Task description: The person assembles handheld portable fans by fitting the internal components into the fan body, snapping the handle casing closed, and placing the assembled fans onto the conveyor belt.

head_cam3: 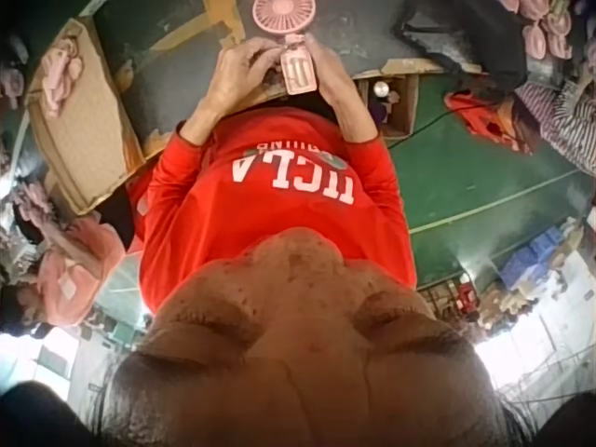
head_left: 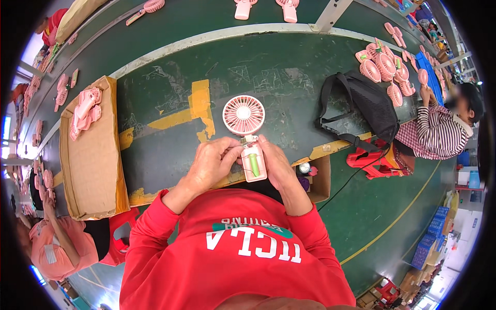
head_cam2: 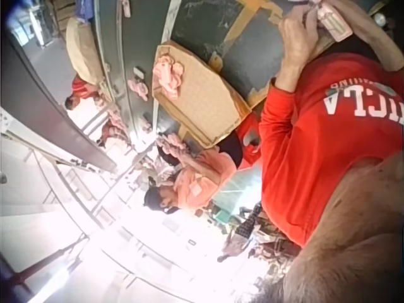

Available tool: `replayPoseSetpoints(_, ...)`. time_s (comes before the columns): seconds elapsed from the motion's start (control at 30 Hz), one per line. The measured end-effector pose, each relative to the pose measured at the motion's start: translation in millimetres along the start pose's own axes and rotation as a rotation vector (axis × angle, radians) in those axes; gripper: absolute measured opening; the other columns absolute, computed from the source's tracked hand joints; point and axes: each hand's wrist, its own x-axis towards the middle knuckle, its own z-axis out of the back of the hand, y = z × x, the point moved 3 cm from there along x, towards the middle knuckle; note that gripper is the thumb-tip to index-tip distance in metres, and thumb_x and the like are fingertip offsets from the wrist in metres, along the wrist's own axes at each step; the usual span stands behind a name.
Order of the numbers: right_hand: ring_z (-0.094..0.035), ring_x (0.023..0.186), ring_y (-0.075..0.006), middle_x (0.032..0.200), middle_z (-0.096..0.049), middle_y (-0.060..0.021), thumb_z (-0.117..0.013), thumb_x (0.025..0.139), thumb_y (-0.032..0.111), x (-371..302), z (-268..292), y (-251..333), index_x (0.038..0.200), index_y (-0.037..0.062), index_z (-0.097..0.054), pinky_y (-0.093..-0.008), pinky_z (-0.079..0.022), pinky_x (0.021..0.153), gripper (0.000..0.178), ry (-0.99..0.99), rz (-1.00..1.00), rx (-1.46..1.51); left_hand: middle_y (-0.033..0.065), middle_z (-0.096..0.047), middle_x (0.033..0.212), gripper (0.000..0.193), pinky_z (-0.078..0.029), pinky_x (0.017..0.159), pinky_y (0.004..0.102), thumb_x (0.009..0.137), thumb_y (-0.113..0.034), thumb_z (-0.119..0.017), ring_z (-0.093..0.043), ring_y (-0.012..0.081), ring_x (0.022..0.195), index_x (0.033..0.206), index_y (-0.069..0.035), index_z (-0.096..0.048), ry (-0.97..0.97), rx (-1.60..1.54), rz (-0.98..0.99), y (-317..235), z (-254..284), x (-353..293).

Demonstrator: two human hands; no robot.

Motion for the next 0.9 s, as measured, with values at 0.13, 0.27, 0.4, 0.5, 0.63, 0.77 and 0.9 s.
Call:
replayPoseSetpoints(0.13, -0.065, 0.082, -0.0173, 0.095, -0.064, -0.0123, -0.04, 0.099, 0.034, 0, 1, 0, 0.11, -0.0031, -0.054, -0.0257, -0.053, 0.07, 0.041, -0.005, -0.006, 0.013, 0.0113, -0.067, 0.077, 0.011, -0.053, 0.064, 0.0256, 0.088, -0.004, -0.058, -0.065, 0.0125, 0.071, 0.09, 0.008, -0.06, 0.005, -0.107, 0.084, 4, -2, 0)
replayPoseSetpoints(0.27, -0.065, 0.085, -0.0164, 0.097, -0.064, -0.0114, -0.042, 0.099, 0.031, 1, 4, -4, 0.111, -0.0029, -0.054, -0.0256, -0.053, 0.071, 0.038, -0.029, 0.008, 0.007, 0.0112, -0.066, 0.075, 0.01, -0.053, 0.063, 0.0261, 0.088, -0.003, -0.058, -0.066, 0.0133, 0.071, 0.088, 0.007, -0.059, -0.003, 0.011, 0.061, 7, -4, 0)
replayPoseSetpoints(0.4, -0.064, 0.086, -0.0157, 0.098, -0.064, -0.0105, -0.044, 0.098, 0.028, 0, 2, -3, 0.111, -0.0023, -0.054, -0.0258, -0.052, 0.073, 0.035, -0.01, 0.049, 0.037, 0.0136, -0.065, 0.072, 0.008, -0.052, 0.06, 0.0294, 0.086, -0.003, -0.059, -0.067, 0.0205, 0.067, 0.086, 0.004, -0.058, -0.055, 0.194, -0.111, 7, -5, 1)
replayPoseSetpoints(0.5, -0.063, 0.086, -0.0148, 0.099, -0.063, -0.0097, -0.043, 0.098, 0.026, 1, 5, -5, 0.111, -0.0019, -0.054, -0.0256, -0.051, 0.075, 0.032, 0.012, 0.02, 0.03, 0.0159, -0.063, 0.072, 0.006, -0.05, 0.058, 0.0341, 0.084, -0.004, -0.06, -0.065, 0.0285, 0.064, 0.084, 0.002, -0.058, -0.063, 0.296, -0.17, 4, -4, 2)
replayPoseSetpoints(0.63, -0.061, 0.086, -0.0112, 0.1, -0.062, -0.0074, -0.042, 0.098, 0.023, 3, 11, -10, 0.112, -0.0013, -0.054, -0.024, -0.05, 0.074, 0.031, -0.012, 0.028, -0.112, 0.0152, -0.062, 0.073, 0.005, -0.049, 0.058, 0.037, 0.083, -0.004, -0.06, -0.063, 0.0318, 0.065, 0.083, 0.0, -0.058, -0.085, 0.353, -0.23, 2, -5, 2)
replayPoseSetpoints(0.77, -0.06, 0.085, -0.0093, 0.099, -0.062, -0.0061, -0.042, 0.098, 0.023, 3, 9, -10, 0.111, -0.0011, -0.054, -0.023, -0.049, 0.073, 0.03, -0.017, 0.023, -0.118, 0.0139, -0.061, 0.074, 0.005, -0.049, 0.059, 0.0374, 0.082, -0.004, -0.06, -0.062, 0.0316, 0.068, 0.082, 0.0, -0.057, -0.098, 0.388, -0.266, 4, -7, 2)
replayPoseSetpoints(0.9, -0.059, 0.083, -0.0089, 0.097, -0.062, -0.0053, -0.041, 0.098, 0.022, 3, 10, -11, 0.111, -0.0012, -0.055, -0.0231, -0.049, 0.071, 0.03, -0.028, 0.022, -0.129, 0.0135, -0.062, 0.076, 0.006, -0.049, 0.059, 0.0378, 0.082, -0.004, -0.061, -0.062, 0.0318, 0.069, 0.082, 0.001, -0.057, -0.071, 0.332, -0.225, 2, -4, 3)
